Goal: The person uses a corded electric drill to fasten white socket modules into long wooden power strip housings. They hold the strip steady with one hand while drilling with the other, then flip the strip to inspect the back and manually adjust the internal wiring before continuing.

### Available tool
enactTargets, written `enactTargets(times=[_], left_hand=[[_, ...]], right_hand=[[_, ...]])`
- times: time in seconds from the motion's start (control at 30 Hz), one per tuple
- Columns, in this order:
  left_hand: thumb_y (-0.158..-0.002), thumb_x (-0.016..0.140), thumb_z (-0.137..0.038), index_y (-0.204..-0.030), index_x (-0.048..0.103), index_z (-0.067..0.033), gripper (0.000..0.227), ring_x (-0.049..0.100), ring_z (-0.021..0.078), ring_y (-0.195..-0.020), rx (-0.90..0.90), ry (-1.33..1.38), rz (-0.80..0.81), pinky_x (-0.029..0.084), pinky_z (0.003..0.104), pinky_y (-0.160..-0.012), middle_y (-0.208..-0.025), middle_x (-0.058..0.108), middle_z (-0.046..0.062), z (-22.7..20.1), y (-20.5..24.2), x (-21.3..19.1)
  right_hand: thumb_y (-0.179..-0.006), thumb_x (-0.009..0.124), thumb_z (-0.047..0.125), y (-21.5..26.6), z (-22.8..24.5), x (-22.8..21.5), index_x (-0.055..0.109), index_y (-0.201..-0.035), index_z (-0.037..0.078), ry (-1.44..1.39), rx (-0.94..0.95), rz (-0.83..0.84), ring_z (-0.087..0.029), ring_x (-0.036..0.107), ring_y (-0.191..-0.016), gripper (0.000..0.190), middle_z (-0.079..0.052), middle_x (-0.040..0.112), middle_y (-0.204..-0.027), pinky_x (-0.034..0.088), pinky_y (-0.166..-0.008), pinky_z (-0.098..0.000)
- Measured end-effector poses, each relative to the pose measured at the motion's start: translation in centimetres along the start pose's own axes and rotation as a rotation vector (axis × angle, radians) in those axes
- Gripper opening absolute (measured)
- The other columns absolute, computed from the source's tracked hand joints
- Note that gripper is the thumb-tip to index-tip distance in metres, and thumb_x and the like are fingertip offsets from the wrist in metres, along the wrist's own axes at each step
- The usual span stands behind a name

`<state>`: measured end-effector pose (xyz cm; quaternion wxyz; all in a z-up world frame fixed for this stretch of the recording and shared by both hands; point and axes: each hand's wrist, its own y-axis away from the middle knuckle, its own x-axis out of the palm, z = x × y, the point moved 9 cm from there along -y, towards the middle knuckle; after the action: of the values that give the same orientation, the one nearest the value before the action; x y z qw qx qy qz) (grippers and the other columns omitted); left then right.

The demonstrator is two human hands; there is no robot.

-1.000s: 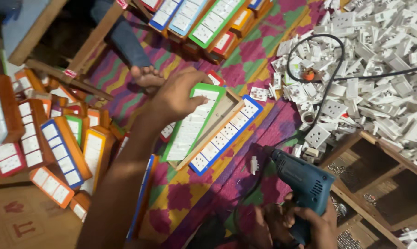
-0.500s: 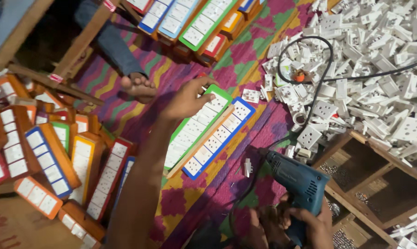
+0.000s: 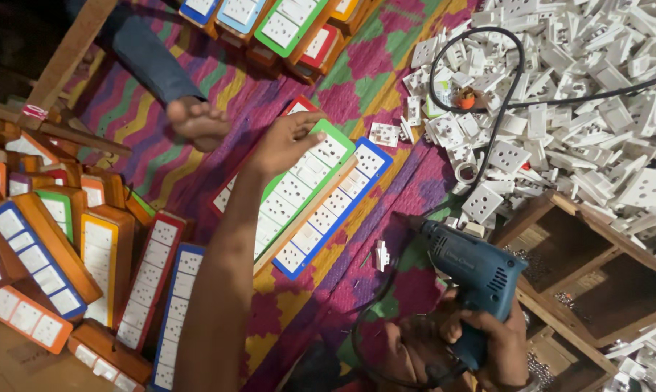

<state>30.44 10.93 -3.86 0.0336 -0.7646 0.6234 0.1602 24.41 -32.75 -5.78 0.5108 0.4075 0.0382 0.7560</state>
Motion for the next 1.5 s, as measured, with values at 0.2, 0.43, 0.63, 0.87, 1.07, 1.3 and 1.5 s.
enactTargets(times=[0.2, 0.43, 0.63, 0.87, 1.07, 1.3, 1.5], left_hand=[[-0.086, 0.076, -0.001, -0.135, 0.059, -0.0001, 0.052, 0.067, 0.0109, -0.087, 0.033, -0.161, -0.114, 0.056, 0.027, -0.077, -0.108, 0.074, 0.008, -0.5, 1.4, -0.3], [-0.091, 0.078, -0.012, -0.115, 0.067, 0.0006, 0.030, 0.073, 0.0224, -0.093, 0.136, -0.342, -0.257, 0.056, 0.035, -0.082, -0.101, 0.075, 0.013, -1.8, 2.5, -0.3], [-0.090, 0.079, -0.017, -0.108, 0.066, 0.0004, 0.028, 0.069, 0.0355, -0.095, 0.228, -0.529, -0.383, 0.054, 0.044, -0.083, -0.099, 0.071, 0.018, -4.4, 5.0, 0.0], [-0.093, 0.076, -0.013, -0.115, 0.064, 0.0006, 0.029, 0.064, 0.0399, -0.105, 0.272, -0.569, -0.446, 0.051, 0.047, -0.091, -0.108, 0.066, 0.020, -6.8, 7.5, 1.0], [-0.090, 0.075, -0.010, -0.125, 0.062, 0.0002, 0.038, 0.061, 0.0417, -0.108, 0.289, -0.576, -0.472, 0.051, 0.048, -0.094, -0.113, 0.062, 0.020, -7.0, 8.4, 1.1], [-0.087, 0.077, -0.008, -0.122, 0.064, -0.0031, 0.038, 0.062, 0.0421, -0.106, 0.268, -0.594, -0.569, 0.051, 0.049, -0.091, -0.111, 0.062, 0.019, -7.9, 9.4, 2.0], [-0.089, 0.077, -0.007, -0.125, 0.062, -0.0042, 0.039, 0.062, 0.0415, -0.107, 0.318, -0.598, -0.588, 0.052, 0.048, -0.090, -0.112, 0.061, 0.018, -7.4, 9.9, 2.1]], right_hand=[[-0.068, 0.051, -0.006, 0.3, 0.0, -0.4, 0.049, -0.123, -0.009, 0.126, 0.017, -0.130, -0.026, 0.058, -0.053, 0.055, -0.025, 0.068, -0.095, 0.052, -0.049, -0.0420], [-0.078, 0.055, 0.000, 0.0, -0.6, -1.9, 0.052, -0.127, -0.016, 0.091, 0.065, -0.106, -0.029, 0.064, -0.061, 0.052, -0.026, 0.066, -0.089, 0.055, -0.058, -0.0425], [-0.076, 0.081, 0.019, 0.4, 2.6, -3.2, 0.057, -0.128, -0.005, 0.940, -0.153, -0.288, -0.023, 0.069, -0.082, 0.062, -0.017, 0.071, -0.099, 0.056, -0.074, -0.0387], [-0.090, 0.089, 0.026, 2.3, 10.4, 3.3, 0.073, -0.114, 0.004, 1.703, -0.585, -0.424, -0.024, 0.067, -0.076, 0.037, -0.013, 0.069, -0.092, 0.054, -0.068, -0.0362], [-0.088, 0.074, 0.014, -5.7, 2.8, 15.2, 0.075, -0.103, 0.007, 1.552, -0.793, 0.348, -0.037, 0.067, -0.082, 0.017, -0.015, 0.069, -0.098, 0.056, -0.070, -0.0444], [-0.082, 0.072, 0.020, -15.5, -5.8, 16.0, 0.072, -0.089, 0.009, 1.657, -0.767, 0.319, -0.038, 0.067, -0.080, 0.013, -0.014, 0.068, -0.091, 0.055, -0.069, -0.0492], [-0.084, 0.066, 0.007, -15.0, -7.6, 15.1, 0.066, -0.095, 0.006, 1.786, -0.985, 0.343, -0.034, 0.069, -0.086, 0.011, -0.014, 0.069, -0.098, 0.057, -0.068, -0.0458]])
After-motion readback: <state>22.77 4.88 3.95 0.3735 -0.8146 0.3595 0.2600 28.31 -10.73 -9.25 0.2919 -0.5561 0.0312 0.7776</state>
